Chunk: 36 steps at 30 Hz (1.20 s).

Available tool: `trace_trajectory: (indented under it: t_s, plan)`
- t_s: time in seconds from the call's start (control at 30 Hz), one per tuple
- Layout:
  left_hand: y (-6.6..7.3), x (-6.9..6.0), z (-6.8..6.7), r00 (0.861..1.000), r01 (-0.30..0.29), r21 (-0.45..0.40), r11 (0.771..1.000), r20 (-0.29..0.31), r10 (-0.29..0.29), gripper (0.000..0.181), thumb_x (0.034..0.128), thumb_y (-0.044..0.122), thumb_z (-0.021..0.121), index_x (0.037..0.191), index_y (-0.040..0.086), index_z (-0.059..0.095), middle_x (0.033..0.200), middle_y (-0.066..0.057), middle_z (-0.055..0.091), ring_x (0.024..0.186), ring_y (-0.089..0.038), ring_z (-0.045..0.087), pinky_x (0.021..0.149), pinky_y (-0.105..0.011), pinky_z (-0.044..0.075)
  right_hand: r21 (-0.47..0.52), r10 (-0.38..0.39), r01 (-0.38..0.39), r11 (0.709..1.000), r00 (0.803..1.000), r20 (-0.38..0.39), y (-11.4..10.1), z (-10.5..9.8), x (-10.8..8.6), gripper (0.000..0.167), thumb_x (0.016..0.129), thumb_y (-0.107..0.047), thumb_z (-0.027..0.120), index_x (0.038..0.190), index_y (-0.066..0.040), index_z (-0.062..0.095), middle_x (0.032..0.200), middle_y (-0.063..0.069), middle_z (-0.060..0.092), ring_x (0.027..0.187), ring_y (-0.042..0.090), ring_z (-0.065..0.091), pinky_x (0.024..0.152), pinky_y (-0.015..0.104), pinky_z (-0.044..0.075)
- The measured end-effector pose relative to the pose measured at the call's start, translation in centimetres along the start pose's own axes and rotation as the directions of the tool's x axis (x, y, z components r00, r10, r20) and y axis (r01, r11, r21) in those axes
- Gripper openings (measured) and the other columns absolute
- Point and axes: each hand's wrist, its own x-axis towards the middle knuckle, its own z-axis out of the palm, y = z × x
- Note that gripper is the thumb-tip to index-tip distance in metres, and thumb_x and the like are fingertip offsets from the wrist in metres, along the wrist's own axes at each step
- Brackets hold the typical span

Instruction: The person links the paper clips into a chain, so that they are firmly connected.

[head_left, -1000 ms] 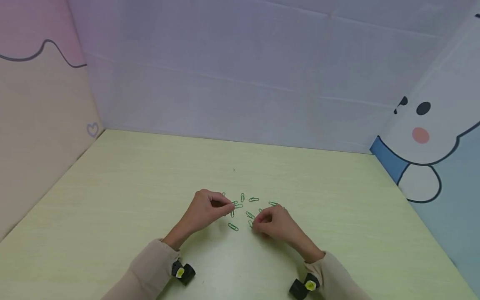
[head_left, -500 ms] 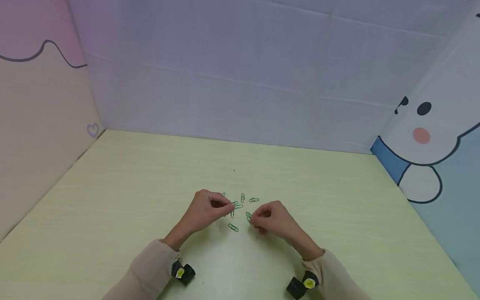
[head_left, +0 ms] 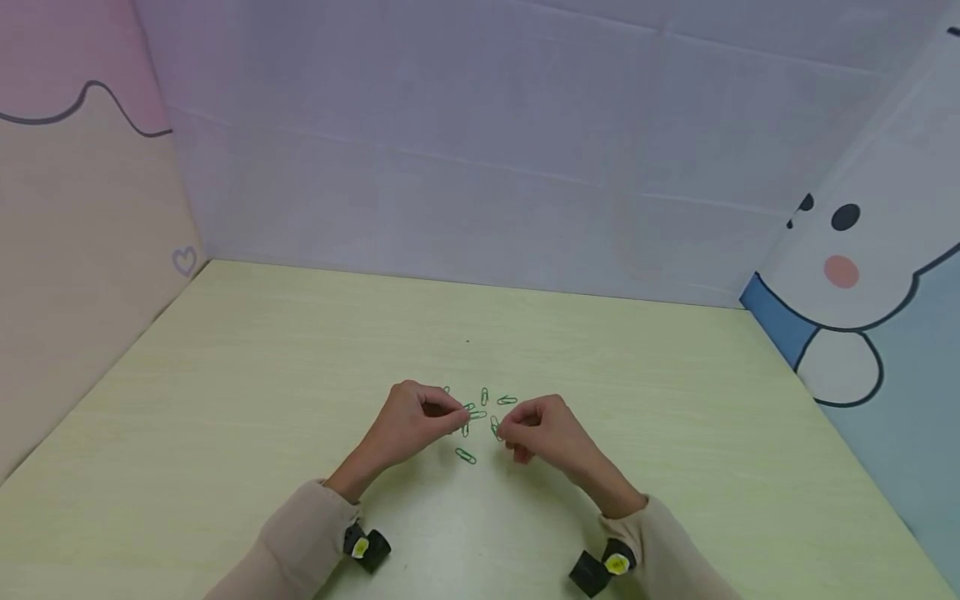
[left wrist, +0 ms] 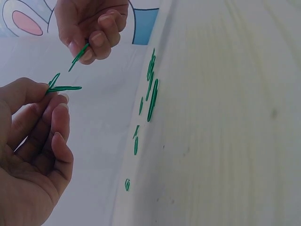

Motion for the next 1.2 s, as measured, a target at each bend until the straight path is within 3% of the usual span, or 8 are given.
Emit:
trace_trajectory:
  t_s: [0.57, 0.97, 1.2]
  plan:
    - [0.1, -0.1, 0.5, 1.000, -0.027, 0.037, 0.999, -0.008, 0.027, 0.012, 0.0834, 0.016, 0.071, 0.086, 0.005, 0.076, 0.078, -0.004, 0.070, 0.067, -0.010, 0.057, 0.061, -0.021, 0.048, 0.039, -0.003, 0.004, 0.999, 1.000, -0.013, -0.9, -0.2, -0.2, 0.020, 0.089, -0.012, 0.061, 0.090, 0.007, 0.068, 0.065, 0.001, 0.059, 0.055, 0.011, 0.055, 0.058, 0.027, 0.052]
    - [0.5, -0.1, 1.0, 0.996, -0.079, 0.129, 0.988, -0.027, 0.084, 0.007, 0.0820, 0.011, 0.071, 0.081, 0.007, 0.076, 0.071, 0.004, 0.066, 0.062, -0.007, 0.052, 0.057, -0.021, 0.046, 0.043, 0.009, -0.007, 0.999, 0.999, -0.039, -0.8, -0.1, -0.2, 0.020, 0.088, -0.012, 0.062, 0.089, 0.007, 0.068, 0.063, 0.000, 0.058, 0.054, 0.011, 0.054, 0.056, 0.026, 0.051]
    - [0.6, -0.2, 1.3, 0.986, -0.158, 0.204, 0.966, -0.014, 0.164, 0.006, 0.0814, 0.007, 0.070, 0.079, 0.008, 0.076, 0.070, 0.005, 0.065, 0.062, -0.002, 0.052, 0.057, -0.020, 0.046, 0.070, 0.021, -0.016, 0.997, 0.998, -0.064, -0.4, 0.1, 0.0, 0.019, 0.086, -0.009, 0.061, 0.087, 0.009, 0.067, 0.061, -0.001, 0.057, 0.053, 0.009, 0.053, 0.055, 0.025, 0.051]
